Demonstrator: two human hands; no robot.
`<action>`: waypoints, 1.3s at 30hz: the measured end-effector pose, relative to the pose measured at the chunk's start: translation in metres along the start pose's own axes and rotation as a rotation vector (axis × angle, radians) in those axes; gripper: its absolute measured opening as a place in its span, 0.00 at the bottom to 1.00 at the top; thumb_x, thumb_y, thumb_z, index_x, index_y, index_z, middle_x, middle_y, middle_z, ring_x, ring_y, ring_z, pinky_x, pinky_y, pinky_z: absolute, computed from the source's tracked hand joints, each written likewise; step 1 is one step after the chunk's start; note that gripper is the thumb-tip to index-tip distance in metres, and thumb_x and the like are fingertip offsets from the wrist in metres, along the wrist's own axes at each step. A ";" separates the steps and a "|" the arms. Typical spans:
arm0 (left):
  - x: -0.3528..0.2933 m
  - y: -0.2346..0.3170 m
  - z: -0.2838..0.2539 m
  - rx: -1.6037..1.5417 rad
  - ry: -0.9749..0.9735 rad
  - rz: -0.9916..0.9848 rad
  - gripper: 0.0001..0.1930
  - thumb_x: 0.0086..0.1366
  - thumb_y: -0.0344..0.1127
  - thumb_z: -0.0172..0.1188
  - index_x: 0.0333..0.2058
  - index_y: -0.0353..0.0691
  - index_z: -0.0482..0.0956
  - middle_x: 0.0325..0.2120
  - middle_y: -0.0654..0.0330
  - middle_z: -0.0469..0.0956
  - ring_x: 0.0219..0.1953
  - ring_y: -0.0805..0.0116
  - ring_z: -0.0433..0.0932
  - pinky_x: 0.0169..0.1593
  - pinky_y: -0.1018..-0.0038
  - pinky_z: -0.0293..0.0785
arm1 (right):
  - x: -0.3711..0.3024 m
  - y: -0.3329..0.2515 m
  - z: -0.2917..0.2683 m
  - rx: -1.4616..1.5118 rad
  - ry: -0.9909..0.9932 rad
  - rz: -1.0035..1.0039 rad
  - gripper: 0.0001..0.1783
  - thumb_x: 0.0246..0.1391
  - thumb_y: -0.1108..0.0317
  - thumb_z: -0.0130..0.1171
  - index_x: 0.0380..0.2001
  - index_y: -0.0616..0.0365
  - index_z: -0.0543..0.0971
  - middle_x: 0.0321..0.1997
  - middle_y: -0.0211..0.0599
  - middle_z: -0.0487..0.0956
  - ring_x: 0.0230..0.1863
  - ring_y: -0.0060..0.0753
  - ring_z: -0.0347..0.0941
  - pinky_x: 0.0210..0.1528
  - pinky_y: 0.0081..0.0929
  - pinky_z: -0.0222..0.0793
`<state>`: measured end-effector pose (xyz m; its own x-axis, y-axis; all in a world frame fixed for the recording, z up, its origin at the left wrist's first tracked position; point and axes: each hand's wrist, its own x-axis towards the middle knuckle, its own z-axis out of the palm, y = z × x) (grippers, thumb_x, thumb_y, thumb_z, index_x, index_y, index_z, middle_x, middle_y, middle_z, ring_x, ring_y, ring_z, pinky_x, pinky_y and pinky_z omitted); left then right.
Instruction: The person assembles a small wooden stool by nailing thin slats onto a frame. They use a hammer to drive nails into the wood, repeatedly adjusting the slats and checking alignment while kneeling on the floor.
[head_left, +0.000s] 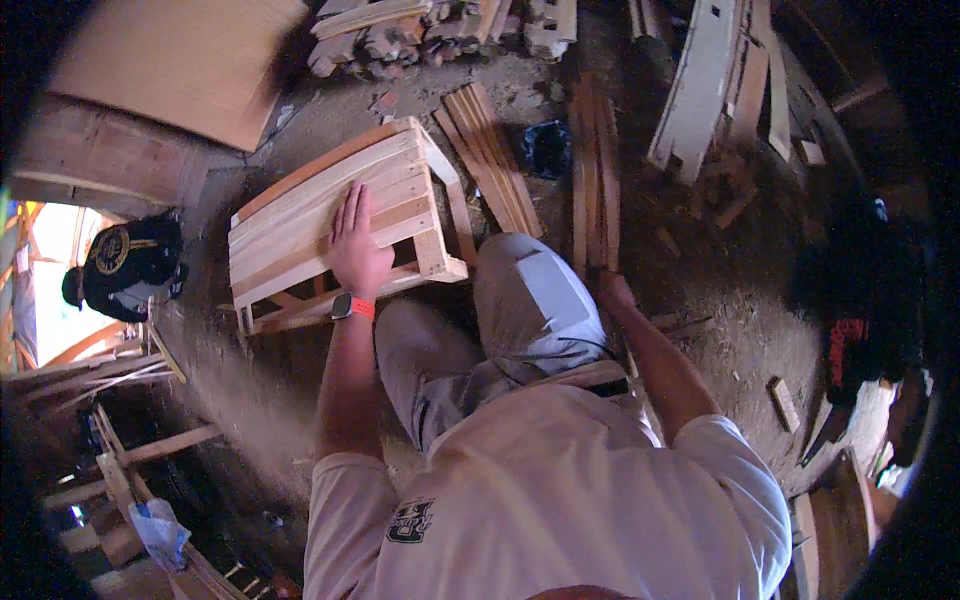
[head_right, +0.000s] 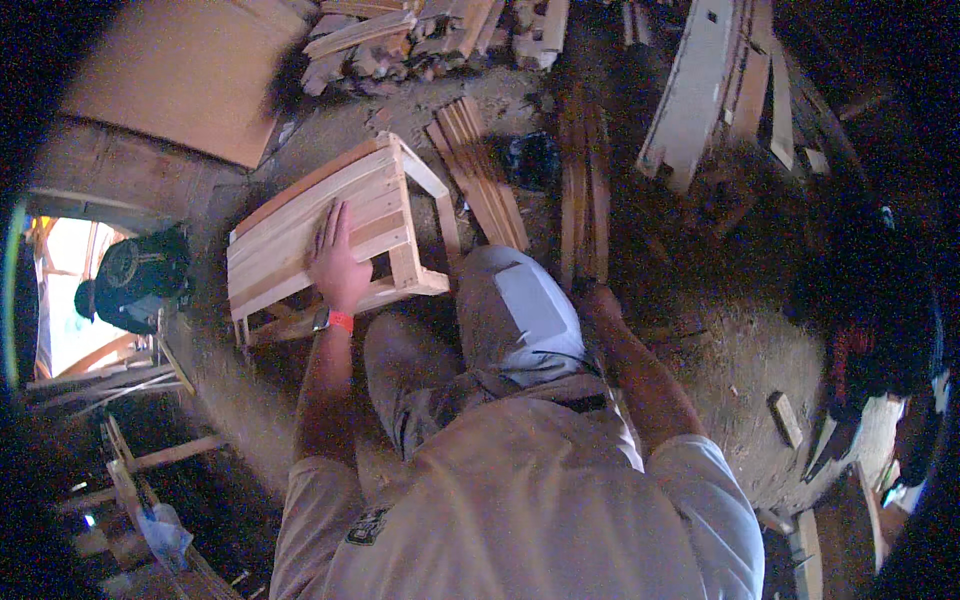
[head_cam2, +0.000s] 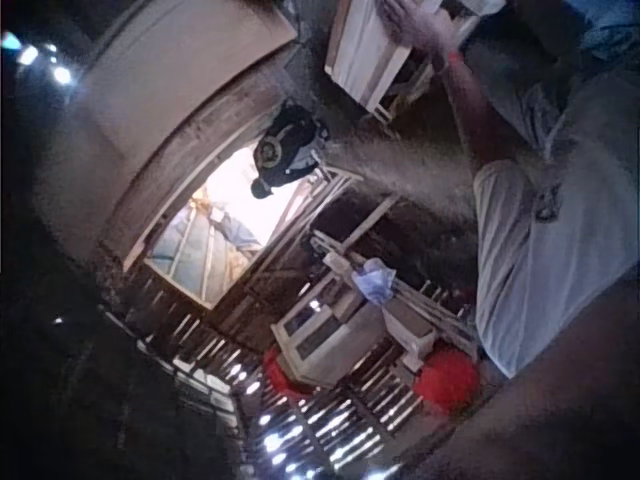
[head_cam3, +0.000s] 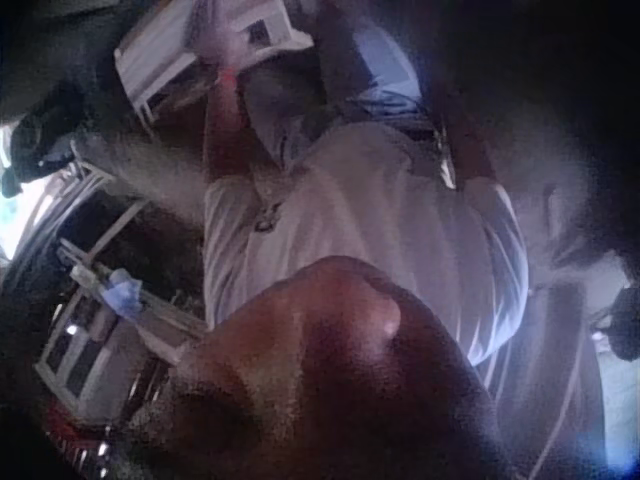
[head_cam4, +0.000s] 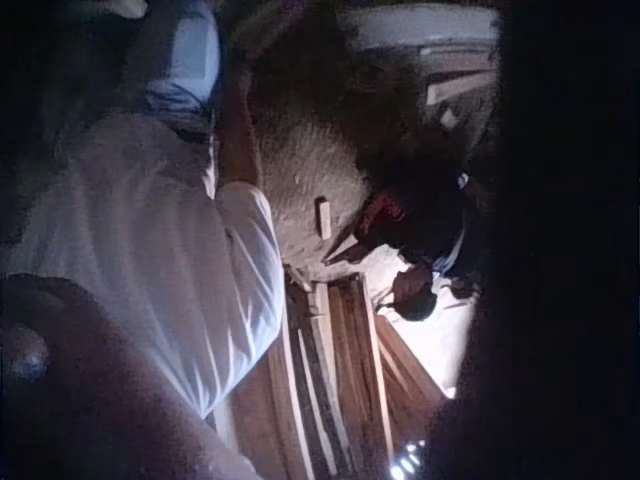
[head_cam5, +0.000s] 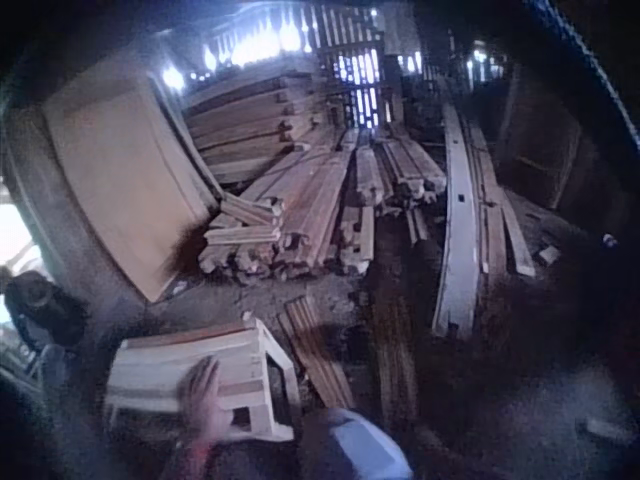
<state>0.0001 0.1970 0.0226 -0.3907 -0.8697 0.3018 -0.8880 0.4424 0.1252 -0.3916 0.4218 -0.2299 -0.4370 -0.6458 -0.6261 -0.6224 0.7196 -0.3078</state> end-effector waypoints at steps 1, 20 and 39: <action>0.000 -0.002 0.002 -0.014 -0.003 -0.012 0.48 0.46 0.23 0.63 0.70 0.46 0.62 0.72 0.63 0.61 0.73 0.59 0.61 0.75 0.62 0.56 | 0.005 -0.013 0.000 -0.004 -0.006 0.062 0.26 0.59 0.46 0.59 0.53 0.52 0.81 0.49 0.54 0.84 0.50 0.56 0.83 0.51 0.54 0.78; -0.011 -0.017 0.004 -0.062 0.041 -0.045 0.45 0.47 0.26 0.64 0.68 0.43 0.66 0.71 0.61 0.64 0.72 0.63 0.62 0.75 0.63 0.57 | -0.038 0.039 -0.021 -0.124 0.355 -0.405 0.19 0.67 0.56 0.52 0.50 0.60 0.77 0.37 0.56 0.80 0.39 0.57 0.79 0.40 0.55 0.74; -0.133 -0.096 -0.026 -0.494 0.697 -0.333 0.28 0.50 0.23 0.59 0.54 0.35 0.69 0.55 0.46 0.70 0.63 0.45 0.66 0.70 0.56 0.56 | -0.202 -0.184 -0.108 0.035 0.423 -1.102 0.17 0.56 0.76 0.64 0.50 0.63 0.79 0.50 0.52 0.74 0.52 0.57 0.72 0.54 0.45 0.70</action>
<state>0.1440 0.2756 -0.0052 0.2445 -0.7109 0.6594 -0.6613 0.3750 0.6496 -0.2586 0.3921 0.0306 0.1408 -0.9512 0.2746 -0.7830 -0.2767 -0.5571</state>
